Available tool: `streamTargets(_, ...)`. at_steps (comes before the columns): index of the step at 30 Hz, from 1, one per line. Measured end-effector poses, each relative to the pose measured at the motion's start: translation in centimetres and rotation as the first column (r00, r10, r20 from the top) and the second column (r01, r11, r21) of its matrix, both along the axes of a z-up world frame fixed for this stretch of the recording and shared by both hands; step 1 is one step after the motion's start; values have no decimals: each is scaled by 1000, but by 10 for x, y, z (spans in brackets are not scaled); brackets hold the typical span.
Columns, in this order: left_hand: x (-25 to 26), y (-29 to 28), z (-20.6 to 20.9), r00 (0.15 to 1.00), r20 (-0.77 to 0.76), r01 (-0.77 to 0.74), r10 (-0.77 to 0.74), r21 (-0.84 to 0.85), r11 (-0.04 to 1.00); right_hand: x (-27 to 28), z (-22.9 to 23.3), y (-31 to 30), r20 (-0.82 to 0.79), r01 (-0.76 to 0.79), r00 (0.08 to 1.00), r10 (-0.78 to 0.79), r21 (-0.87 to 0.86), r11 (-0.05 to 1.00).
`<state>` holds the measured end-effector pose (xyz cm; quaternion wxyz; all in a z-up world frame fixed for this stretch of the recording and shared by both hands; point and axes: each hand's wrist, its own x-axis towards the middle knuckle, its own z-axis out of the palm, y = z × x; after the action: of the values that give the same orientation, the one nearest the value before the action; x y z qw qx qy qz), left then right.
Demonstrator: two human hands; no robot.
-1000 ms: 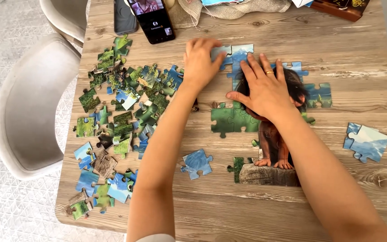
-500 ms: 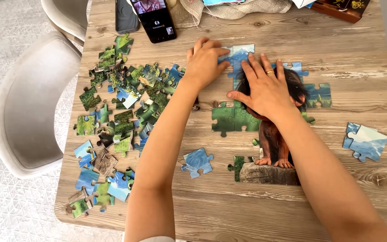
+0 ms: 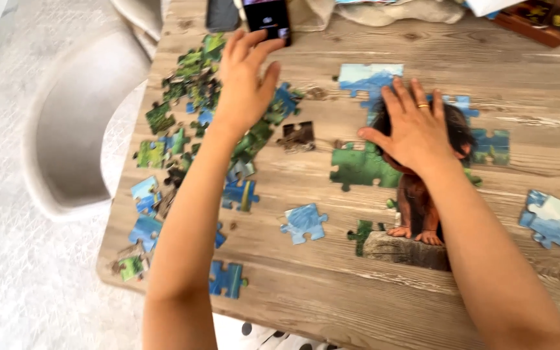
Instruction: The recorder is assembling a large-piece jigsaw puzzle of a cartoon character on a wooden table.
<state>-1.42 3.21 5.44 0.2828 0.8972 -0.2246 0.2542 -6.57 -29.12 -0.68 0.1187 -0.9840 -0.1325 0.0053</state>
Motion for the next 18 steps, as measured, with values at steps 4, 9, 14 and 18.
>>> streamTargets(4, -53, 53, 18, 995, 32, -96, 95, 20, 995, 2, -1, -1, -25, -3, 1000, 3, -21, 1000)
streamTargets(9, -113, 94, 12, 980, -36, -194, 194, 3, 981, 3, 2, 1, -50, -11, 999, 8, -48, 999)
streamTargets(14, -164, 98, 4, 952, -79, -265, 296, 270, 926, 8, -15, -4, 11, 1, 1000, 0, -60, 998)
streamTargets(18, -185, 117, -16, 930, -98, -327, 355, 220, 919, 10, -32, -16, 83, -24, 996, 28, -47, 999)
